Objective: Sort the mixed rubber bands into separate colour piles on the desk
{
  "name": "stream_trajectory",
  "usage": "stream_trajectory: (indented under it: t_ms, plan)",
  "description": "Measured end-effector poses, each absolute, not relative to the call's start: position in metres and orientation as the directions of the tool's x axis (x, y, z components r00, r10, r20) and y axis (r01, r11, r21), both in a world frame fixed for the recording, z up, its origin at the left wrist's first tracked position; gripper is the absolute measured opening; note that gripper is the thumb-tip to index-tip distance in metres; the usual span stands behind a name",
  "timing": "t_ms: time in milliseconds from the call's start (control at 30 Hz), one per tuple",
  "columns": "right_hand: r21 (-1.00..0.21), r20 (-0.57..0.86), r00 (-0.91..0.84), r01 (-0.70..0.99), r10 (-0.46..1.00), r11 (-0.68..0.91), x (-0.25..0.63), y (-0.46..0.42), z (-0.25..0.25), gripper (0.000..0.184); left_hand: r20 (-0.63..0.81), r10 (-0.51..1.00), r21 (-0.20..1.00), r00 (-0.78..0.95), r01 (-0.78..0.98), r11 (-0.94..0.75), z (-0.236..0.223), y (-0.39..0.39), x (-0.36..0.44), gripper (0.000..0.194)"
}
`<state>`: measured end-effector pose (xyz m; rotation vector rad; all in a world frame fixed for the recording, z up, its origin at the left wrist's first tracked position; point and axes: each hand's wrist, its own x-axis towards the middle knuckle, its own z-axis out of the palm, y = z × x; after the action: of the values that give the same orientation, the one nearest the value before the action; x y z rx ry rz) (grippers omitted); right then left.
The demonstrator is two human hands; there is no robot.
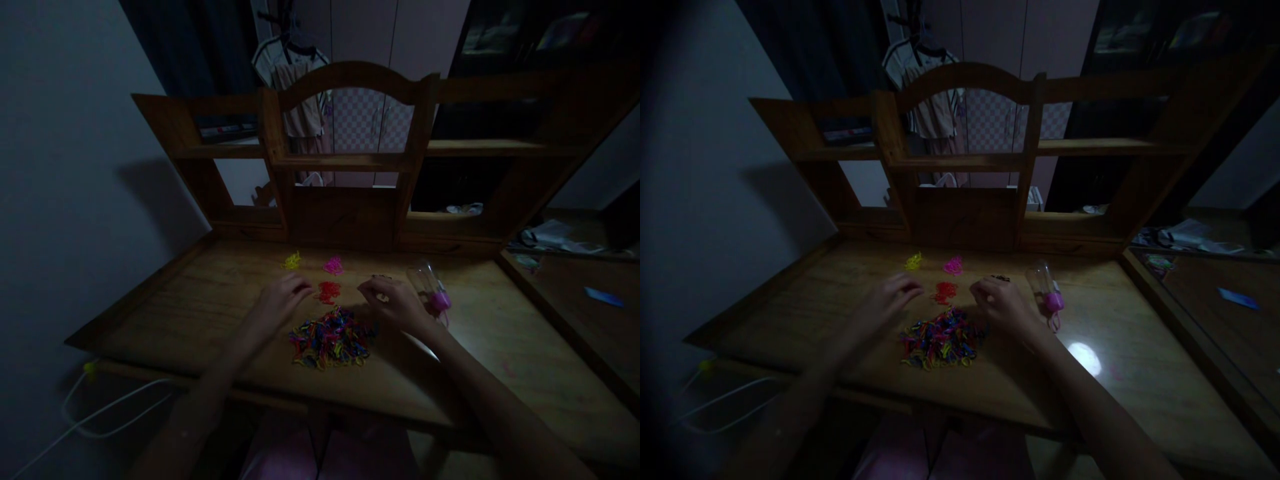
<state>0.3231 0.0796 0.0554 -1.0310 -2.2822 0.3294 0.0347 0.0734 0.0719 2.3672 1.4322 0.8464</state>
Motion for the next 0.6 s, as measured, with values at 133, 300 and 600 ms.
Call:
stream_trajectory:
  t_ms: [133,300,600]
  plan:
    - [-0.628,0.257,-0.599,0.493,0.759,0.602,0.322,0.078,0.054,0.018,0.253,0.937,0.632,0.239,0.693,-0.348,0.048,0.005,0.026,0.023]
    - [-0.678,0.167,-0.606,0.501,0.777,0.537,0.315,0.073,0.049,0.026,0.187,0.981,0.799,-0.058,0.59,-0.117,0.017,-0.033,0.018,0.031]
    - [-0.639,0.198,-0.602,0.519,0.774,0.568,0.306,0.071,0.048,0.017,0.091,0.981,0.903,-0.174,0.429,-0.007,0.012,-0.03,0.008,0.032]
